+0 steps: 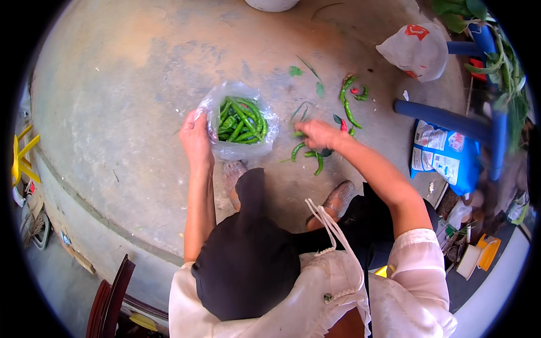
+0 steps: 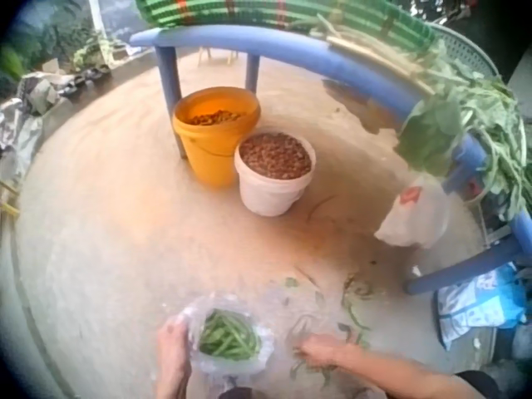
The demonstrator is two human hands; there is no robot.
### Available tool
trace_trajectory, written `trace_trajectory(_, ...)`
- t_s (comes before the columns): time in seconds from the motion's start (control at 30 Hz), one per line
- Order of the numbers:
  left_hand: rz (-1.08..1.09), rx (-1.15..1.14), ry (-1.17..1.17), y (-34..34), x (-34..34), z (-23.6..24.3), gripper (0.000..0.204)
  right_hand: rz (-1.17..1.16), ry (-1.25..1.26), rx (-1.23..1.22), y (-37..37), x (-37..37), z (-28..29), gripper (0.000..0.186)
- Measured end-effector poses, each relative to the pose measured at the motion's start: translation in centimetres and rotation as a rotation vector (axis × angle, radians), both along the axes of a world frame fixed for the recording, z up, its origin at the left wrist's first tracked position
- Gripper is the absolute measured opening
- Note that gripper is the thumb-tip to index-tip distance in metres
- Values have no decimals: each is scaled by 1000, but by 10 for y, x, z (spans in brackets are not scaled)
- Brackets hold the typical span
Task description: The person sits on the floor sorting green and red chili peppers into a plastic bag. They then stand up, walk to a refrigerator, and place the bag of peppers inside. Finally, they wash a bowl of diced potatoes in a pink strainer under running water.
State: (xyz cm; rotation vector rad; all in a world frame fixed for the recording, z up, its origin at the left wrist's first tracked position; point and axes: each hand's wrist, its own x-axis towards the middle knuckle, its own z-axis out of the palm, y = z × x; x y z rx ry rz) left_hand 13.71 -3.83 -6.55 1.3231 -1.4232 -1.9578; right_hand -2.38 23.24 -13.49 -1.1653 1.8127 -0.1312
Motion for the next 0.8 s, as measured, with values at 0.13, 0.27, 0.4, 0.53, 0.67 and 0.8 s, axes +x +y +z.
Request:
trace_trajectory(0.13, -42, 26, 18, 4, -5, 8, 16, 69, 165, 18, 37, 54, -13, 33)
trace_trajectory(0.27, -9, -3, -14, -2, -1, 4, 16, 240, 89, 20, 46, 40, -12, 31)
trace_trajectory(0.4, -4, 5, -39, -6, 11, -7, 15, -172, -129, -129, 19, -13, 19, 35)
trace_trajectory(0.53, -14, -13, -61, 0, 10, -8, 14, -446, -283, -183, -76, -17, 93, 39)
trace_trajectory(0.67, -1, 7, -40, 2, 4, 4, 14, -508, -326, -311, -121, 5, 91, 50)
trace_trajectory(0.8, 22, -42, -64, -5, 12, -4, 15, -694, 218, -256, -98, 25, 20, 55)
